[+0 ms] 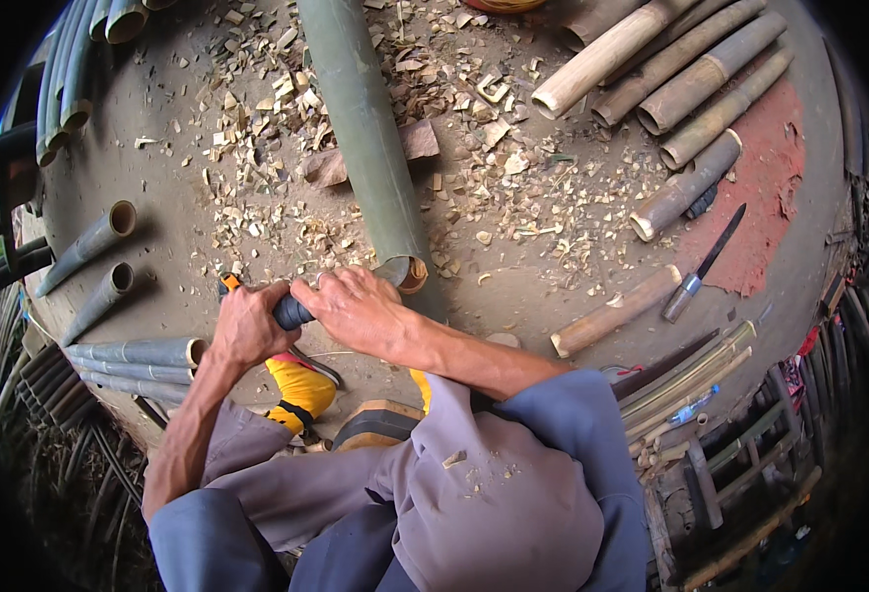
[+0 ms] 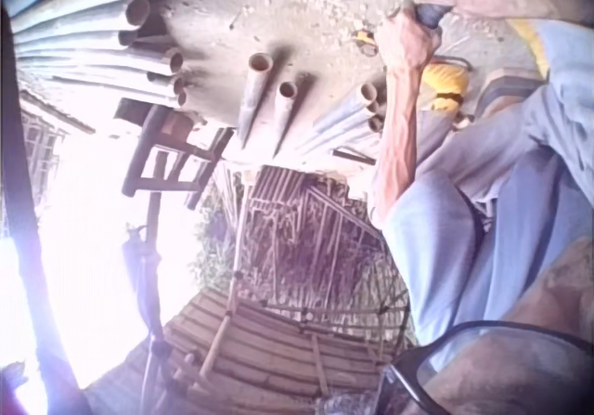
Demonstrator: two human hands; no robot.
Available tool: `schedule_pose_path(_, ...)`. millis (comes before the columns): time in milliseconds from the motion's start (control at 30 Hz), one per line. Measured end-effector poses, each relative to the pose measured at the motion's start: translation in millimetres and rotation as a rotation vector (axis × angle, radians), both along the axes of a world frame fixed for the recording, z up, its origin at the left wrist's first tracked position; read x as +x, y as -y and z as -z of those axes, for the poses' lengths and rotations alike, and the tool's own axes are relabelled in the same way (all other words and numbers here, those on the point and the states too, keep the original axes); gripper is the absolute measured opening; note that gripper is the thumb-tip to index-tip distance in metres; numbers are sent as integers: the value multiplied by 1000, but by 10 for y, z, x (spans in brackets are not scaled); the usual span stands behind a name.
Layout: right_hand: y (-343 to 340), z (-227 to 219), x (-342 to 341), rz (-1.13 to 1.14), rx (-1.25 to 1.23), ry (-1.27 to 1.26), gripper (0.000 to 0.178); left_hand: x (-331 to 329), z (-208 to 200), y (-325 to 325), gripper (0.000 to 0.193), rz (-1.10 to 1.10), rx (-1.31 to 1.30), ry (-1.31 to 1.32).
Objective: The person carves a hole into a bamboo stalk using a knife and a mallet, measures it with a tape measure, and then fits a smaller bamboo piece into the hole.
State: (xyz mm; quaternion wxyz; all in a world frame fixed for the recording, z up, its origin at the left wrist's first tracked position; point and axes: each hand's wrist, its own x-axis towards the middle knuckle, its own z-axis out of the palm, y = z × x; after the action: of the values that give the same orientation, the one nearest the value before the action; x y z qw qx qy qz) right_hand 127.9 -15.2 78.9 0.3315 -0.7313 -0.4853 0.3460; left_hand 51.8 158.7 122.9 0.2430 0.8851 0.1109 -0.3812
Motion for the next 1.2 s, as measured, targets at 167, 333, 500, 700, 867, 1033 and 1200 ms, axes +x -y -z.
schedule_pose_path(167, 21, 29, 94, 377, 77, -12, 37, 805, -107, -61, 15, 399, 66, 145)
schedule_pose_path(333, 156, 50, 238, 607, 173, -226, 39, 1363, -302, 165, 12, 603, 120, 197)
schedule_pose_path(500, -102, 22, -86, -507, -145, 17, 21, -858, 234, 592, 35, -746, -268, 92)
schedule_pose_path(700, -141, -41, 48, -170, 9, 17, 32, -68, -111, 26, 25, -296, -53, -29)
schedule_pose_path(867, -134, -159, 59, -287, -145, -13, 40, -540, 56, 311, 30, -529, -92, 62)
schedule_pose_path(1033, 5, -15, 123, 88, 35, -75, 48, 336, -112, -19, 17, -18, 13, 143)
schedule_pose_path(1200, -35, 13, 116, 623, 163, -142, 56, 1159, 23, -124, 13, 652, 60, 335)
